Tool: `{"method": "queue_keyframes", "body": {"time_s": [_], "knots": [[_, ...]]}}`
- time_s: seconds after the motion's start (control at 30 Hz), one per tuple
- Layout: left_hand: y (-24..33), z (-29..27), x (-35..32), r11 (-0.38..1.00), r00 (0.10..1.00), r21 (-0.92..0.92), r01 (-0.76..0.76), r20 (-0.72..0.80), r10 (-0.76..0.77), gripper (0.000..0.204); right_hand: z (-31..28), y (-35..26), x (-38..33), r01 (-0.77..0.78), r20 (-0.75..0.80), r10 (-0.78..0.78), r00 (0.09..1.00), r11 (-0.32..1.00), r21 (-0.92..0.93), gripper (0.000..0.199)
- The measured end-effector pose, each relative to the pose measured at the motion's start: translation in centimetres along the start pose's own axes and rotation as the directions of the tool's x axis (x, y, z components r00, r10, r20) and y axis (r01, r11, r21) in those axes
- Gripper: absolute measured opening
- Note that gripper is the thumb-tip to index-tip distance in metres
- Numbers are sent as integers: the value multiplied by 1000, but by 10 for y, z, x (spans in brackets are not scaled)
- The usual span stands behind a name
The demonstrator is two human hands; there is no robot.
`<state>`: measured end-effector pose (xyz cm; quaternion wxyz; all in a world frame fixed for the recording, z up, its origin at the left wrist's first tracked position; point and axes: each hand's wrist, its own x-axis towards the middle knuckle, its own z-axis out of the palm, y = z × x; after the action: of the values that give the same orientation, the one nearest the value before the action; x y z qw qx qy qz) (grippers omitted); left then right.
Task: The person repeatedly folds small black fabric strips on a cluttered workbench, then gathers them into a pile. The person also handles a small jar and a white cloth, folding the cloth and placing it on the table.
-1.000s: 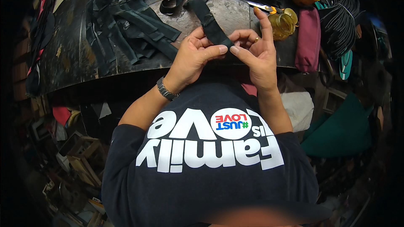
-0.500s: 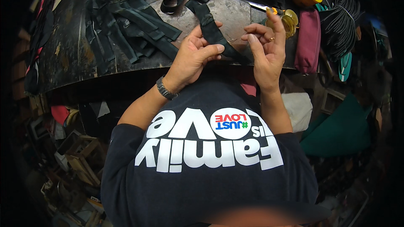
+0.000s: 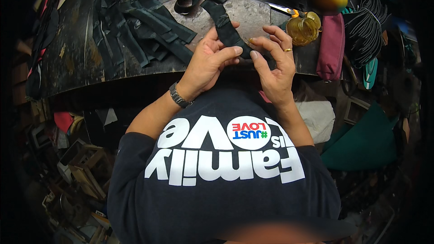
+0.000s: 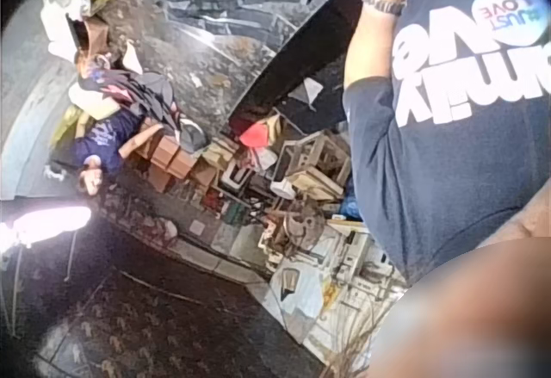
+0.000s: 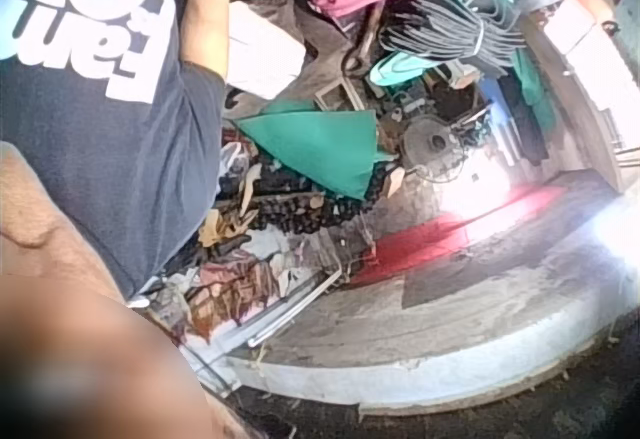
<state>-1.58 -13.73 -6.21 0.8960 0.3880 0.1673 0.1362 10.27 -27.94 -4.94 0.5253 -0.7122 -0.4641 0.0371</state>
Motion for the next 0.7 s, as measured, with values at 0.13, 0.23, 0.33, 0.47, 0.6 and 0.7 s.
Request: {"method": "queue_keyframes", "body": {"time_s": [0.13, 0.23, 0.33, 0.47, 0.6, 0.7], "knots": [[1, -2, 0, 1000, 1000, 12, 20, 23, -21, 57, 3, 1, 3, 53, -19, -54, 998, 999, -9, 22], [2, -2, -1, 999, 999, -2, 46, 13, -46, 56, 1, 4, 6, 169, -35, -177, 984, 972, -163, 25], [3, -3, -3, 998, 998, -26, 56, 41, -55, 54, -2, 8, 9, 312, -25, -334, 942, 901, -301, 28], [2, -6, -5, 998, 998, -44, 46, 53, -43, 51, -5, 10, 10, 367, 19, -397, 917, 827, -425, 31], [1, -10, -4, 999, 998, -3, 54, 45, -54, 49, -3, 12, 8, 394, 66, -412, 909, 794, -463, 32], [-1, -11, -4, 998, 998, 28, 48, 33, -49, 49, -1, 13, 8, 412, 134, -396, 909, 794, -448, 34]]}}
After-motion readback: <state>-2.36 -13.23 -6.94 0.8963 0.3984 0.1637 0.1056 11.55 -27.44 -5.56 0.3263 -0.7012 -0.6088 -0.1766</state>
